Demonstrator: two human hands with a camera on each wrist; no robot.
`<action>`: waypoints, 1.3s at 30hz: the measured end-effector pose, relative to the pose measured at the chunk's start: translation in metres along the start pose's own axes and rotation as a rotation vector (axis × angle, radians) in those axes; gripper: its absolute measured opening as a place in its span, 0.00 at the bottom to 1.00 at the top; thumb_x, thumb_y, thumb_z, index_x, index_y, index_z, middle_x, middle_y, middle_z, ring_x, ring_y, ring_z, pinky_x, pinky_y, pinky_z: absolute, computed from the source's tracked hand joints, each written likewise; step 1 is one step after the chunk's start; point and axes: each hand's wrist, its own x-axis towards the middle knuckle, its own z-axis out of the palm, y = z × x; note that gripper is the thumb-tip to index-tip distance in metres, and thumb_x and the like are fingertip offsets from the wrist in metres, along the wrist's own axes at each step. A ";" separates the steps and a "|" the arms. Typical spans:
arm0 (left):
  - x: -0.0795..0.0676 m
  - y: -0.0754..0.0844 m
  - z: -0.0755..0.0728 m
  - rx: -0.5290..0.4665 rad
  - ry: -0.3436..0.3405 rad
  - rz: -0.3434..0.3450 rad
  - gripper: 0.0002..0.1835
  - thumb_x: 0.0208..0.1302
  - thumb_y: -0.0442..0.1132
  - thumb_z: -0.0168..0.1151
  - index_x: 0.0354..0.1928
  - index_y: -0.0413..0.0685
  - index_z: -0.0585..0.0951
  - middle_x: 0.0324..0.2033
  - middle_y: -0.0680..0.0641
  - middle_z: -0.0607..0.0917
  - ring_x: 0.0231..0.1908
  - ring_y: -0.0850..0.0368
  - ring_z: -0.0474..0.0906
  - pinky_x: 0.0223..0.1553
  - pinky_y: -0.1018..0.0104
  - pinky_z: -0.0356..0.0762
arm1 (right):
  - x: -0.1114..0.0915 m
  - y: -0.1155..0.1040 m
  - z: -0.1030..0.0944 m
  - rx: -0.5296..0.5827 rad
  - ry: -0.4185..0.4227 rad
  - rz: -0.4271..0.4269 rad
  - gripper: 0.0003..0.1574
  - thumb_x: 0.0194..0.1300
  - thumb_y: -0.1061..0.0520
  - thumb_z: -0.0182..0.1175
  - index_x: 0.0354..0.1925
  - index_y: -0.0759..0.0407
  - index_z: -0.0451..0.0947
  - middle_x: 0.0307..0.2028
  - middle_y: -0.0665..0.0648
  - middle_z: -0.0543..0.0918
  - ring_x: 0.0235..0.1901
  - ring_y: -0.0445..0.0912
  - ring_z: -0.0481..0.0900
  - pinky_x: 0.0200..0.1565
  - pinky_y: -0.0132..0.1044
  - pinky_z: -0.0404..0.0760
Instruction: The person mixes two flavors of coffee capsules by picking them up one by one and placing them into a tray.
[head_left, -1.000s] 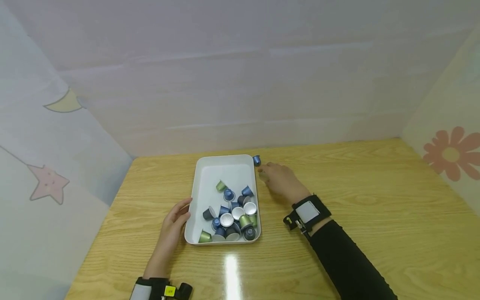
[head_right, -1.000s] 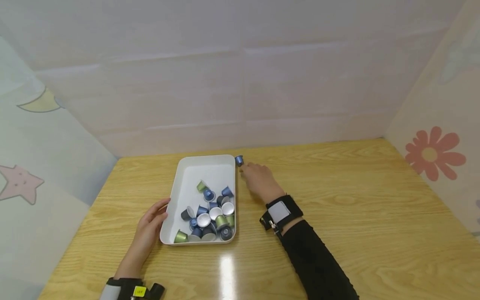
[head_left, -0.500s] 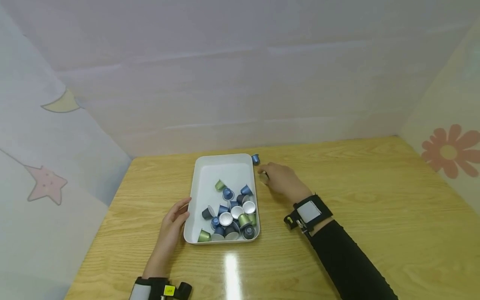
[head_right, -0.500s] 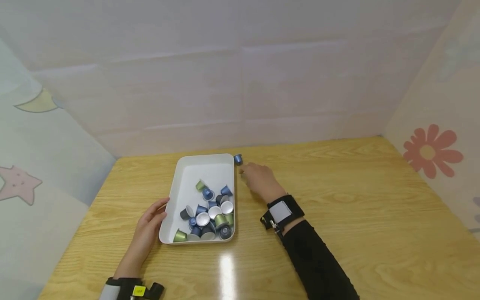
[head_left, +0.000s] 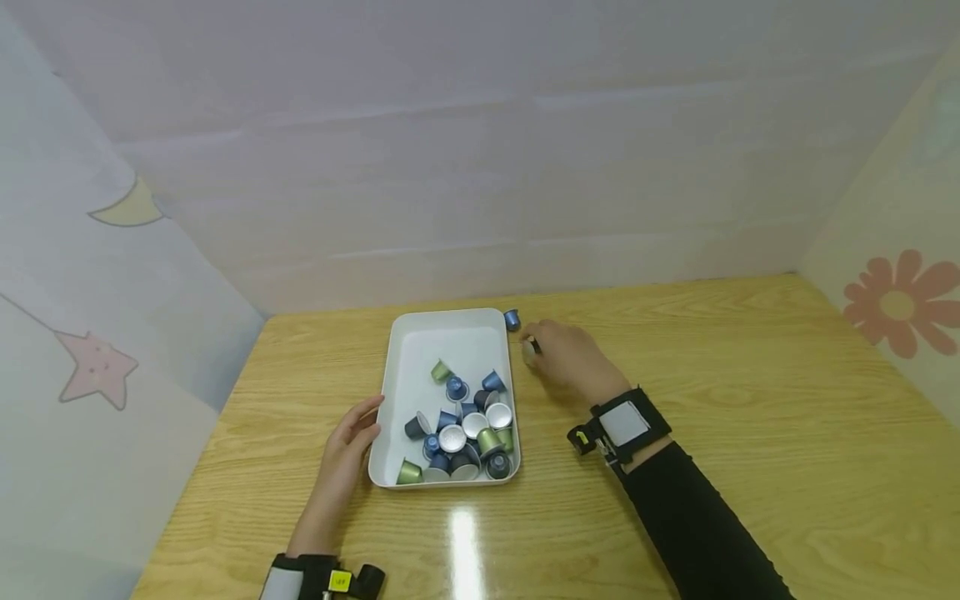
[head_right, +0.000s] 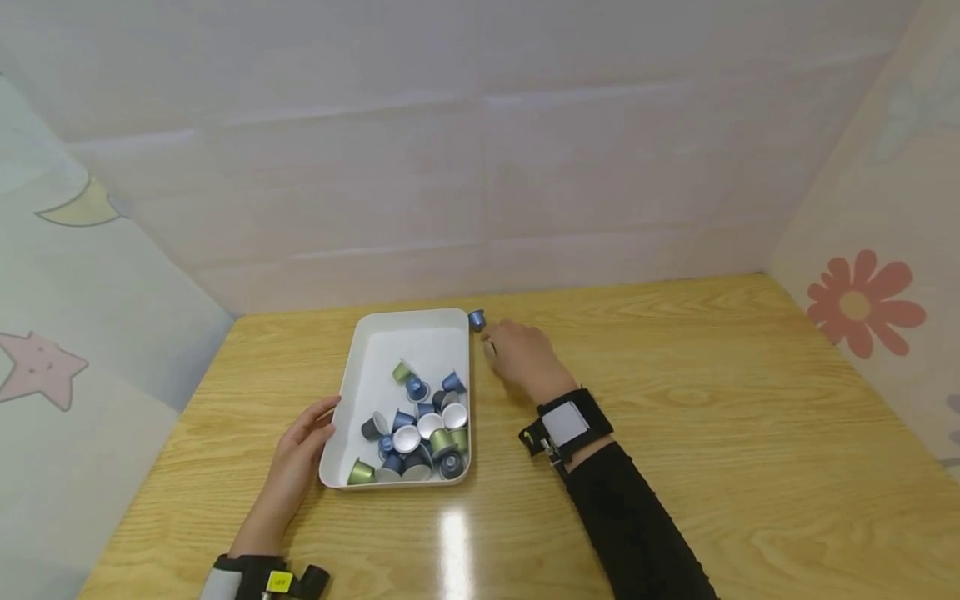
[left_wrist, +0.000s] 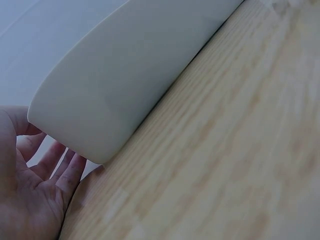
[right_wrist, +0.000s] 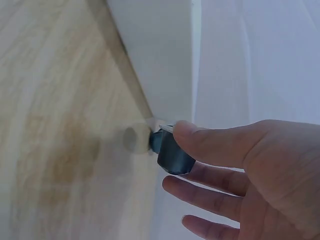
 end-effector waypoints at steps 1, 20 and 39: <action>0.000 0.000 0.000 0.002 0.000 -0.002 0.22 0.76 0.32 0.47 0.70 0.42 0.68 0.67 0.39 0.68 0.66 0.48 0.64 0.53 0.81 0.69 | 0.001 -0.002 -0.002 0.007 -0.002 0.005 0.20 0.73 0.56 0.56 0.60 0.59 0.78 0.52 0.61 0.81 0.51 0.56 0.78 0.53 0.52 0.77; 0.002 0.001 -0.001 -0.001 -0.008 -0.007 0.23 0.76 0.32 0.47 0.70 0.42 0.68 0.68 0.39 0.67 0.67 0.49 0.63 0.53 0.82 0.68 | 0.010 -0.026 -0.013 -0.055 0.021 -0.051 0.25 0.68 0.58 0.63 0.62 0.60 0.76 0.53 0.60 0.81 0.52 0.54 0.79 0.53 0.48 0.78; 0.000 0.002 -0.003 0.014 -0.007 -0.021 0.23 0.76 0.33 0.47 0.70 0.44 0.68 0.68 0.41 0.67 0.67 0.50 0.62 0.53 0.83 0.67 | 0.018 -0.050 -0.022 -0.089 -0.023 -0.128 0.24 0.69 0.57 0.63 0.61 0.60 0.76 0.54 0.60 0.81 0.50 0.51 0.79 0.53 0.44 0.78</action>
